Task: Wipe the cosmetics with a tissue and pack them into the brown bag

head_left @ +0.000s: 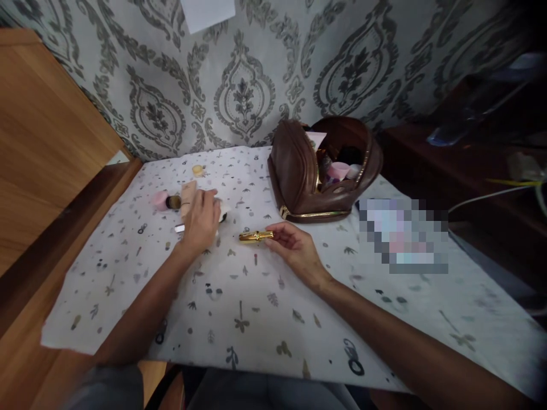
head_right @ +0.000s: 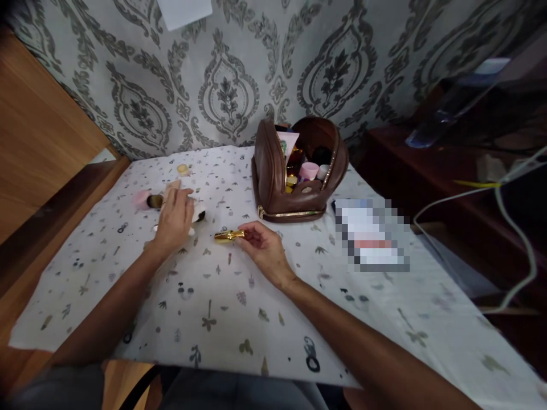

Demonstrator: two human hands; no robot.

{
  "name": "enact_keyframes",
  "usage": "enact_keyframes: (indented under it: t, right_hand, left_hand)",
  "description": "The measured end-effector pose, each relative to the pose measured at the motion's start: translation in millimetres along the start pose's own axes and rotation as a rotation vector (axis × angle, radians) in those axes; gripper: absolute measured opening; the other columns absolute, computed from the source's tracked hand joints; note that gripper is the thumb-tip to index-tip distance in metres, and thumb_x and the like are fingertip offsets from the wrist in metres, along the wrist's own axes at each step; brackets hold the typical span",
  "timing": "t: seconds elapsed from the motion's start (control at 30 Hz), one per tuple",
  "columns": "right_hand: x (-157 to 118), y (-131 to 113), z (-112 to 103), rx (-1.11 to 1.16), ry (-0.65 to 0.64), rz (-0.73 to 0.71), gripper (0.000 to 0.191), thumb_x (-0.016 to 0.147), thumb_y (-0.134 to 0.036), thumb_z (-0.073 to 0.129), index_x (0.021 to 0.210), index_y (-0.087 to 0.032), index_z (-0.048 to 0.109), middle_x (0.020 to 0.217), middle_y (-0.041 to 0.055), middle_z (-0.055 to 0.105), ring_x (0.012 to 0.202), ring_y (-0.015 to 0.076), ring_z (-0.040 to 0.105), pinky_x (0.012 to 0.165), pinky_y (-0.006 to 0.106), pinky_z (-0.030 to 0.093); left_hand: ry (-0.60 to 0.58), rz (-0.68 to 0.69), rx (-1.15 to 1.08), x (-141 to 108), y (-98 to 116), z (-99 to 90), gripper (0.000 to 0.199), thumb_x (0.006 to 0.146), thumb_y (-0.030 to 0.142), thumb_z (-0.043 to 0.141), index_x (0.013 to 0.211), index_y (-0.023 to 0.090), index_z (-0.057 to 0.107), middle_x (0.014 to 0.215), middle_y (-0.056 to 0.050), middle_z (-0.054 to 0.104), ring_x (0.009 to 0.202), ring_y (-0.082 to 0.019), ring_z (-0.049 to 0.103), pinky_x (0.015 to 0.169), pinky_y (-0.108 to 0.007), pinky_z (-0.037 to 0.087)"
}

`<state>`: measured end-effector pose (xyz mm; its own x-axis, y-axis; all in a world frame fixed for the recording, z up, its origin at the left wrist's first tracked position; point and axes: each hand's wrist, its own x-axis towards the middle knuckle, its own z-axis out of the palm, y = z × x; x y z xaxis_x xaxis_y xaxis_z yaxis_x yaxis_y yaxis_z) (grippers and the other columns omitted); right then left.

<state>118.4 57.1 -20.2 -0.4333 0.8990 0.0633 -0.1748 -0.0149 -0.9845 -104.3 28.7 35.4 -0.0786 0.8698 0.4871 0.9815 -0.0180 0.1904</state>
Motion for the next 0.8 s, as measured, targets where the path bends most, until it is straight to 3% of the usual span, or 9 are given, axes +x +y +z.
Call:
enact_keyframes:
  t: [0.1, 0.23, 0.4, 0.5, 0.63, 0.73, 0.8]
  right_hand:
    - [-1, -2, 1, 0.027, 0.011, 0.006, 0.029, 0.068, -0.035, 0.081, 0.089, -0.022, 0.066, 0.083, 0.0014, 0.069, 0.080, 0.0167, 0.063, 0.079, 0.035, 0.052]
    - [-1, -3, 2, 0.040, 0.015, 0.012, 0.031, 0.065, -0.036, 0.083, 0.087, -0.022, 0.067, 0.081, 0.0012, 0.069, 0.076, 0.0165, 0.062, 0.075, 0.034, 0.051]
    - [-1, -5, 0, 0.012, 0.030, 0.015, 0.030, 0.065, -0.038, 0.083, 0.084, -0.022, 0.067, 0.075, -0.0002, 0.066, 0.069, 0.0147, 0.058, 0.067, 0.031, 0.049]
    - [-1, -6, -1, 0.003, 0.028, 0.023, 0.031, 0.065, -0.039, 0.083, 0.084, -0.021, 0.067, 0.074, 0.0003, 0.066, 0.067, 0.0144, 0.057, 0.061, 0.029, 0.047]
    - [0, -4, -3, 0.008, 0.018, 0.031, 0.032, 0.065, -0.039, 0.083, 0.084, -0.020, 0.068, 0.074, 0.0004, 0.067, 0.065, 0.0136, 0.056, 0.058, 0.027, 0.045]
    - [1, -4, -3, 0.011, 0.024, 0.033, 0.030, 0.065, -0.039, 0.083, 0.084, -0.020, 0.068, 0.073, 0.0002, 0.067, 0.064, 0.0129, 0.055, 0.056, 0.027, 0.045]
    - [2, -5, -4, 0.009, 0.030, 0.036, 0.029, 0.066, -0.038, 0.083, 0.084, -0.020, 0.069, 0.073, -0.0002, 0.066, 0.062, 0.0124, 0.054, 0.055, 0.028, 0.045]
  left_hand:
    - [-0.010, 0.077, -0.111, -7, 20, 0.8, 0.024, 0.100, 0.022, 0.036, 0.119, 0.016, 0.051, 0.111, -0.011, 0.054, 0.105, -0.024, 0.057, 0.093, -0.036, 0.047]
    - [-0.106, 0.194, -0.159, -13, 34, 9.4, 0.020, 0.100, 0.023, 0.040, 0.113, 0.018, 0.054, 0.108, -0.009, 0.054, 0.102, -0.022, 0.056, 0.090, -0.034, 0.049]
    - [-0.250, 0.288, 0.039, -12, 24, 13.3, 0.020, 0.097, 0.029, 0.048, 0.099, 0.019, 0.066, 0.109, -0.010, 0.057, 0.104, -0.027, 0.052, 0.086, -0.038, 0.049]
    - [-0.315, 0.274, 0.019, -8, 7, 11.7, 0.019, 0.094, 0.024, 0.049, 0.097, 0.019, 0.067, 0.110, -0.010, 0.059, 0.107, -0.028, 0.051, 0.086, -0.040, 0.049]
    - [-0.324, 0.140, -0.318, 5, -23, 10.8, 0.020, 0.092, 0.025, 0.047, 0.093, 0.019, 0.067, 0.098, -0.007, 0.064, 0.098, -0.024, 0.058, 0.086, -0.037, 0.047]
    - [-0.218, -0.117, -0.664, 22, -46, 5.8, 0.018, 0.086, 0.031, 0.053, 0.094, 0.019, 0.065, 0.083, -0.002, 0.062, 0.075, -0.018, 0.059, 0.066, -0.028, 0.045]
    - [-0.130, -0.267, -0.766, 34, -60, -2.6, 0.024, 0.084, 0.036, 0.054, 0.099, 0.020, 0.064, 0.071, 0.002, 0.055, 0.058, -0.014, 0.050, 0.053, -0.024, 0.037]
